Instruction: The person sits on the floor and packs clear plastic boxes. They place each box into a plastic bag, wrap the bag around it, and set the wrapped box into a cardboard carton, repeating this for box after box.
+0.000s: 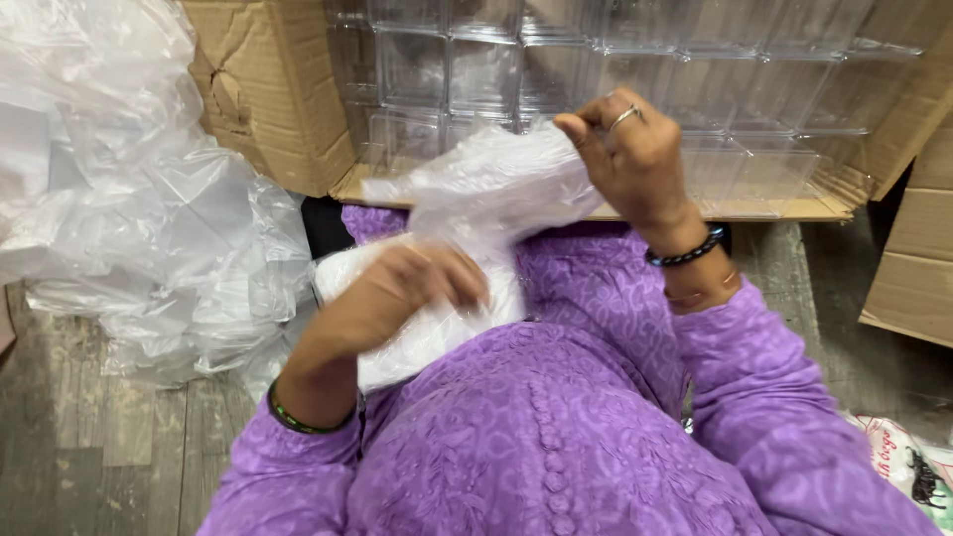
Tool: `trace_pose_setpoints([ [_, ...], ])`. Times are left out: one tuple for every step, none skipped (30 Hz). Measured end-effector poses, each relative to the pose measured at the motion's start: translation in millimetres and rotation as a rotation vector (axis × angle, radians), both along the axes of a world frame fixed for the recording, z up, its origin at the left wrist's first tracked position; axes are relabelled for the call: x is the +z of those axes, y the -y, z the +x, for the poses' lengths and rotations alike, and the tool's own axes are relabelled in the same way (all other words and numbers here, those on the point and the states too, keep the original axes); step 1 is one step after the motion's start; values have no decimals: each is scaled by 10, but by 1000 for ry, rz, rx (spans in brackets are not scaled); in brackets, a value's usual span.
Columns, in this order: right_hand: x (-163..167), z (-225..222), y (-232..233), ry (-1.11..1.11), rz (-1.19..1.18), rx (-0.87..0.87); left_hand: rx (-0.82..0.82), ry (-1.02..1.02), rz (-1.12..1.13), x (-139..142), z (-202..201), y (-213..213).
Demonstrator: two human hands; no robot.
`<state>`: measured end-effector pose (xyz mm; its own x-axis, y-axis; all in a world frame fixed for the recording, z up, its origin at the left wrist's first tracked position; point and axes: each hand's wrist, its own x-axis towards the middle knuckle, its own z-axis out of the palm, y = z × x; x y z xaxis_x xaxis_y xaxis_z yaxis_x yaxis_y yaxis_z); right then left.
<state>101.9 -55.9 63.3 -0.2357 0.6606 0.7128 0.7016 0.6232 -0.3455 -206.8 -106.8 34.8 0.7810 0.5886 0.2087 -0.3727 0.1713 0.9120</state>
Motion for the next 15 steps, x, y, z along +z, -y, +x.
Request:
trace_pose_setpoints([
  [-10, -78, 61, -20, 26, -17, -189, -81, -43, -87, 109, 95],
  [-35, -185, 124, -43, 55, -29, -374, -165, -84, -225, 312, 190],
  [-67, -291, 181, -69, 89, -40, -307, -206, -276, -400, 614, 219],
  [-111, -387, 241, -131, 68, -52, -237, -246, -467, -563, 878, 194],
  [-173, -477, 314, -194, 44, -65, -140, -30, -561, -719, 1073, 133],
  [-242, -537, 386, -256, 21, -81, -42, 187, -646, -855, 1201, 47],
  [-316, -568, 451, -341, -37, -91, 63, 306, -665, -954, 1271, -63],
  [-401, -582, 525, -422, -98, -104, 163, 428, -685, -1012, 1321, -190],
  [-494, -580, 606, -500, -162, -119, 246, 491, -641, -1034, 1310, -314],
  [-583, -552, 677, -609, -272, -100, 326, 555, -595, -1023, 1270, -435],
  [-668, -505, 732, -717, -378, -80, 345, 561, -588, -988, 1216, -529],
  [-754, -467, 783, -822, -483, -58, 363, 570, -580, -941, 1169, -603],
  [-846, -453, 847, -938, -573, -34, 385, 576, -573, -891, 1136, -646],
  [-935, -452, 909, -1055, -664, -7, 404, 547, -604, -844, 1114, -670],
  [-1014, -449, 954, -1173, -756, 23, 424, 517, -635, -804, 1104, -682],
])
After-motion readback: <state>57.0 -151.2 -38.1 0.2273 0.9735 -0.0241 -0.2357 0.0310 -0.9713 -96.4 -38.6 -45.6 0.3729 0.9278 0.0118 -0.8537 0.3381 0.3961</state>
